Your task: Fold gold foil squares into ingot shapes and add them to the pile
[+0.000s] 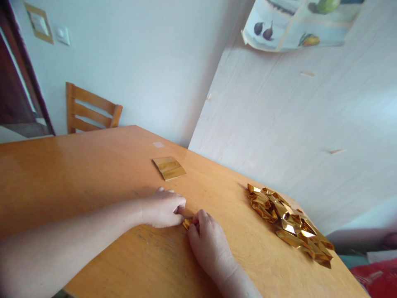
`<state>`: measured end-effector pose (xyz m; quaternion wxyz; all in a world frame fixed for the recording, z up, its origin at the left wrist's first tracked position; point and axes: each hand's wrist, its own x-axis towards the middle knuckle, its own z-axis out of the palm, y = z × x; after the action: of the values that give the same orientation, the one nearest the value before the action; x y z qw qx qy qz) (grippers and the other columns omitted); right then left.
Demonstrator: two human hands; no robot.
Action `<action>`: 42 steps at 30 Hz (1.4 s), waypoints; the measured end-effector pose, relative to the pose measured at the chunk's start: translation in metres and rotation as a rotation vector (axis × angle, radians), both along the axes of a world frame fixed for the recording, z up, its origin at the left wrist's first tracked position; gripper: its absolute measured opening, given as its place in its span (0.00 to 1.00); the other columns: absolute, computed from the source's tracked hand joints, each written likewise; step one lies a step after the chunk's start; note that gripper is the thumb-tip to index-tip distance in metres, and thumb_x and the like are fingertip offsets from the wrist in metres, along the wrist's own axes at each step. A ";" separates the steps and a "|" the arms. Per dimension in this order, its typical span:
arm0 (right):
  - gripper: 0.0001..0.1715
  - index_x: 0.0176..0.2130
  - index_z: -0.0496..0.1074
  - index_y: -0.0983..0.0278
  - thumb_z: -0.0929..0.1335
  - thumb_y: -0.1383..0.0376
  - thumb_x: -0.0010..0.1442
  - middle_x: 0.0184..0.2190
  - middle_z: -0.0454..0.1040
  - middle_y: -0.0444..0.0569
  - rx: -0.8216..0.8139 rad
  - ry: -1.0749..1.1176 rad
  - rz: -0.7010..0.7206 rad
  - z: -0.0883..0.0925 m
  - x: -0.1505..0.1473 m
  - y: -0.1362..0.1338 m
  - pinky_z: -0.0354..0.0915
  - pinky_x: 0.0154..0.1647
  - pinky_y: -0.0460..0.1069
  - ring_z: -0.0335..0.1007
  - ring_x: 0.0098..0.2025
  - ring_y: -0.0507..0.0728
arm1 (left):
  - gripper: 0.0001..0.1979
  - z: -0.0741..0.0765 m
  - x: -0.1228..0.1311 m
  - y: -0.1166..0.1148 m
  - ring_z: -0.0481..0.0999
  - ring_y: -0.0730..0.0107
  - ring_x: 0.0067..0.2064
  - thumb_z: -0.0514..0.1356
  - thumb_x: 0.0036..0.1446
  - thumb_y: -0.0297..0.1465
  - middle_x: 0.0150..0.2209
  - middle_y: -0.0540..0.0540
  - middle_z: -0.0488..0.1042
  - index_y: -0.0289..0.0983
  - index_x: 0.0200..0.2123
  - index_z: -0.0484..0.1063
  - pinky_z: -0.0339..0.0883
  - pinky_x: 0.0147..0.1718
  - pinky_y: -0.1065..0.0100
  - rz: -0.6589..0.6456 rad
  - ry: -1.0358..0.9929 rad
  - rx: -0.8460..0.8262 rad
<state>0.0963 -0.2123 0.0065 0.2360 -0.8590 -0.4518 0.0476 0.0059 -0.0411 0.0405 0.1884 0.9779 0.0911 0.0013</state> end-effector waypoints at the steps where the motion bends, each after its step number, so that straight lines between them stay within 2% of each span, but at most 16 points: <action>1: 0.07 0.31 0.66 0.61 0.63 0.72 0.60 0.29 0.74 0.46 -0.001 0.002 -0.001 0.000 0.000 0.000 0.57 0.33 0.48 0.68 0.32 0.56 | 0.09 0.000 0.000 0.000 0.76 0.52 0.44 0.59 0.53 0.41 0.36 0.46 0.79 0.43 0.31 0.75 0.63 0.46 0.51 -0.001 -0.003 -0.002; 10: 0.06 0.33 0.64 0.61 0.63 0.72 0.59 0.27 0.72 0.43 0.010 0.034 -0.010 0.000 0.001 0.000 0.57 0.30 0.47 0.67 0.29 0.55 | 0.08 -0.003 0.001 -0.001 0.75 0.51 0.44 0.59 0.51 0.40 0.37 0.45 0.78 0.43 0.31 0.74 0.62 0.47 0.49 0.017 0.000 0.009; 20: 0.08 0.34 0.67 0.61 0.62 0.73 0.60 0.32 0.73 0.45 0.057 0.045 0.109 0.003 0.000 -0.004 0.59 0.35 0.47 0.69 0.34 0.54 | 0.08 -0.001 0.000 -0.003 0.75 0.51 0.46 0.59 0.52 0.39 0.38 0.44 0.78 0.43 0.32 0.74 0.61 0.49 0.49 0.024 0.006 -0.007; 32: 0.08 0.34 0.67 0.61 0.62 0.73 0.60 0.32 0.74 0.46 0.038 0.017 0.107 0.006 -0.002 -0.005 0.59 0.34 0.46 0.68 0.33 0.54 | 0.07 0.001 0.000 -0.004 0.75 0.53 0.44 0.57 0.54 0.36 0.37 0.45 0.79 0.43 0.33 0.74 0.61 0.48 0.50 0.024 0.011 0.024; 37: 0.08 0.35 0.68 0.62 0.63 0.73 0.60 0.33 0.74 0.46 0.052 0.033 0.118 0.006 -0.001 -0.005 0.60 0.36 0.47 0.69 0.35 0.54 | 0.11 -0.005 0.002 -0.005 0.75 0.51 0.45 0.58 0.55 0.42 0.37 0.44 0.79 0.42 0.33 0.74 0.59 0.49 0.47 0.033 -0.029 0.041; 42: 0.09 0.36 0.70 0.62 0.63 0.73 0.61 0.33 0.74 0.46 0.061 0.058 0.121 0.007 0.000 -0.004 0.61 0.37 0.47 0.70 0.36 0.54 | 0.14 -0.008 0.002 -0.004 0.75 0.51 0.45 0.60 0.55 0.45 0.36 0.44 0.78 0.41 0.32 0.73 0.58 0.49 0.48 0.030 -0.046 0.036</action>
<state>0.0960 -0.2165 0.0132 0.2719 -0.8208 -0.4970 0.0729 0.0078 -0.0454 0.0328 0.1730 0.9793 0.1014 0.0281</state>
